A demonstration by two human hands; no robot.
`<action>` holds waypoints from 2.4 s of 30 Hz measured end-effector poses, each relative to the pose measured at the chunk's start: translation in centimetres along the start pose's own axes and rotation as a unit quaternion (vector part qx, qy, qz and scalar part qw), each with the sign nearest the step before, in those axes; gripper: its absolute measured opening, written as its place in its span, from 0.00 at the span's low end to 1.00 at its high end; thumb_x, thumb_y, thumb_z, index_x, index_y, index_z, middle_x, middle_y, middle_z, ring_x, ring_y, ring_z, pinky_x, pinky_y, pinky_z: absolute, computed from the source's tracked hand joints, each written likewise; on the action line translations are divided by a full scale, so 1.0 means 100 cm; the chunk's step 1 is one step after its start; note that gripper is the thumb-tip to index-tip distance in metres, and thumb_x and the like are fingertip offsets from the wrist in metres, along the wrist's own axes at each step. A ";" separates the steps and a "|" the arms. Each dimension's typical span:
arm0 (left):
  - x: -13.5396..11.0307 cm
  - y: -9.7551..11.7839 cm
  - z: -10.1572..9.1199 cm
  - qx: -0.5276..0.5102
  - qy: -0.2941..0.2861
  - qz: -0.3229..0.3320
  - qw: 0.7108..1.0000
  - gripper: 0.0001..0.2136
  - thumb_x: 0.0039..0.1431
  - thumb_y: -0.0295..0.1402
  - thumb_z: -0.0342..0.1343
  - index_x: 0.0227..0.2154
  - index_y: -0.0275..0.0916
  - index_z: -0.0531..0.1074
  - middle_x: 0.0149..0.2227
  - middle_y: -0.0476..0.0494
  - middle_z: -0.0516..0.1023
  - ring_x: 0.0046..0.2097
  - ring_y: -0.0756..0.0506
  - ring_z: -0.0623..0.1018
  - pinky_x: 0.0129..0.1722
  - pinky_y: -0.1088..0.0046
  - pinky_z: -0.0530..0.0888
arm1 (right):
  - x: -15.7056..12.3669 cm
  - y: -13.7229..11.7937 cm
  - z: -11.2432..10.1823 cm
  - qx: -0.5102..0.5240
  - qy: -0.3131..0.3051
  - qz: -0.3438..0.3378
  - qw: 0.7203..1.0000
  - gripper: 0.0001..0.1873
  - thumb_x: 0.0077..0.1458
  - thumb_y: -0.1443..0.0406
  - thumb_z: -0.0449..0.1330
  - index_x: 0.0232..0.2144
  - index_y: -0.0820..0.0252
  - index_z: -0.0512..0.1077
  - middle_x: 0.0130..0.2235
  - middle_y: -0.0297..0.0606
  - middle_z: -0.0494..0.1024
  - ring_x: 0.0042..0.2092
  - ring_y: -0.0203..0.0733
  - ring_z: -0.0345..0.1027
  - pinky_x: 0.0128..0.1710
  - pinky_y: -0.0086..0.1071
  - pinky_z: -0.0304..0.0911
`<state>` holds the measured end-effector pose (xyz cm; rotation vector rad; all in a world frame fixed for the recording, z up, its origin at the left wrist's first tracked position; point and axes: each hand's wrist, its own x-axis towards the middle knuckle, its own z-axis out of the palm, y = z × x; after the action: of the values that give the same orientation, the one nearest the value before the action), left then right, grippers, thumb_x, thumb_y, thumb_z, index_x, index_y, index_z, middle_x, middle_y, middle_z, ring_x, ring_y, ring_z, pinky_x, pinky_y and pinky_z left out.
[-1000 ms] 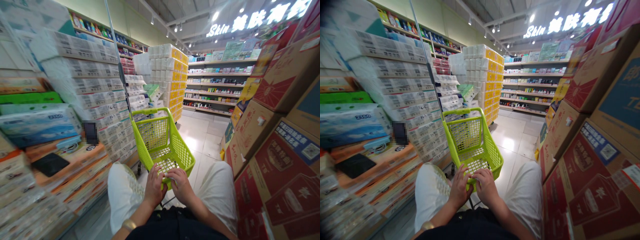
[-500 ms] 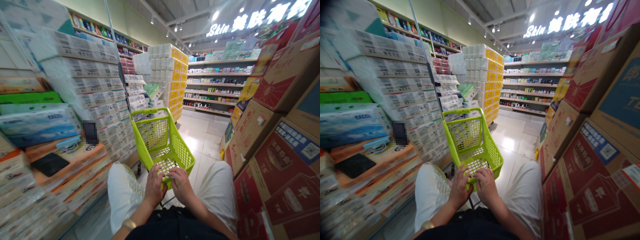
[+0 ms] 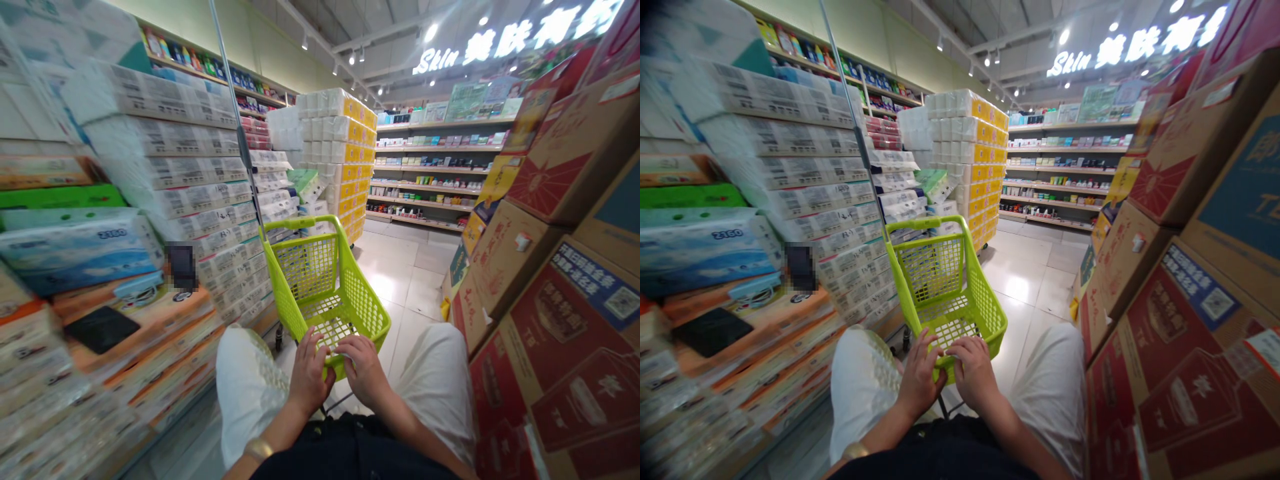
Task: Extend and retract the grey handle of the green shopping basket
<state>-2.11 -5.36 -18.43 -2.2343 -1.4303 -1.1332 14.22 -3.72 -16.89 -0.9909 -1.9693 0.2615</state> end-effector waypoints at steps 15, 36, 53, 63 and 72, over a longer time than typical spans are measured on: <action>0.000 0.000 0.000 0.004 0.006 0.005 1.000 0.12 0.50 0.24 0.52 0.38 0.39 0.68 0.51 0.35 0.68 0.63 0.33 0.60 0.57 0.49 0.69 | -0.001 -0.003 0.000 0.012 -0.006 0.001 1.000 0.22 0.46 0.79 0.52 0.38 0.53 0.75 0.41 0.36 0.76 0.47 0.43 0.67 0.53 0.41 0.58; -0.001 0.000 0.001 -0.008 -0.009 -0.008 1.000 0.14 0.45 0.22 0.53 0.38 0.38 0.68 0.52 0.35 0.68 0.64 0.32 0.59 0.59 0.49 0.66 | -0.004 0.014 -0.002 -0.105 0.087 0.149 0.979 0.21 0.47 0.75 0.53 0.38 0.51 0.77 0.49 0.38 0.74 0.57 0.51 0.59 0.58 0.49 0.47; -0.001 -0.001 0.002 0.002 0.009 0.010 1.000 0.13 0.49 0.24 0.51 0.40 0.38 0.68 0.51 0.35 0.68 0.63 0.33 0.60 0.56 0.49 0.69 | -0.003 -0.009 0.007 0.021 -0.015 0.002 1.000 0.25 0.45 0.78 0.51 0.42 0.53 0.75 0.44 0.37 0.75 0.50 0.44 0.64 0.55 0.42 0.57; 0.000 0.002 -0.001 -0.004 -0.011 -0.012 1.000 0.15 0.45 0.22 0.52 0.38 0.39 0.67 0.52 0.36 0.67 0.64 0.32 0.59 0.58 0.48 0.68 | 0.002 0.032 -0.011 -0.073 0.117 0.101 0.985 0.19 0.48 0.76 0.51 0.38 0.57 0.76 0.44 0.42 0.75 0.51 0.48 0.64 0.54 0.45 0.59; -0.002 -0.001 0.002 -0.001 0.002 0.002 1.000 0.14 0.48 0.23 0.52 0.40 0.39 0.68 0.51 0.36 0.68 0.64 0.33 0.60 0.57 0.50 0.69 | -0.001 -0.007 0.002 0.018 -0.035 -0.013 0.999 0.26 0.46 0.79 0.50 0.43 0.53 0.75 0.44 0.38 0.76 0.49 0.43 0.66 0.52 0.39 0.61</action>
<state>-2.14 -5.33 -18.67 -2.2340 -1.4245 -1.1378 13.71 -4.17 -16.69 -0.9441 -2.0321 0.3185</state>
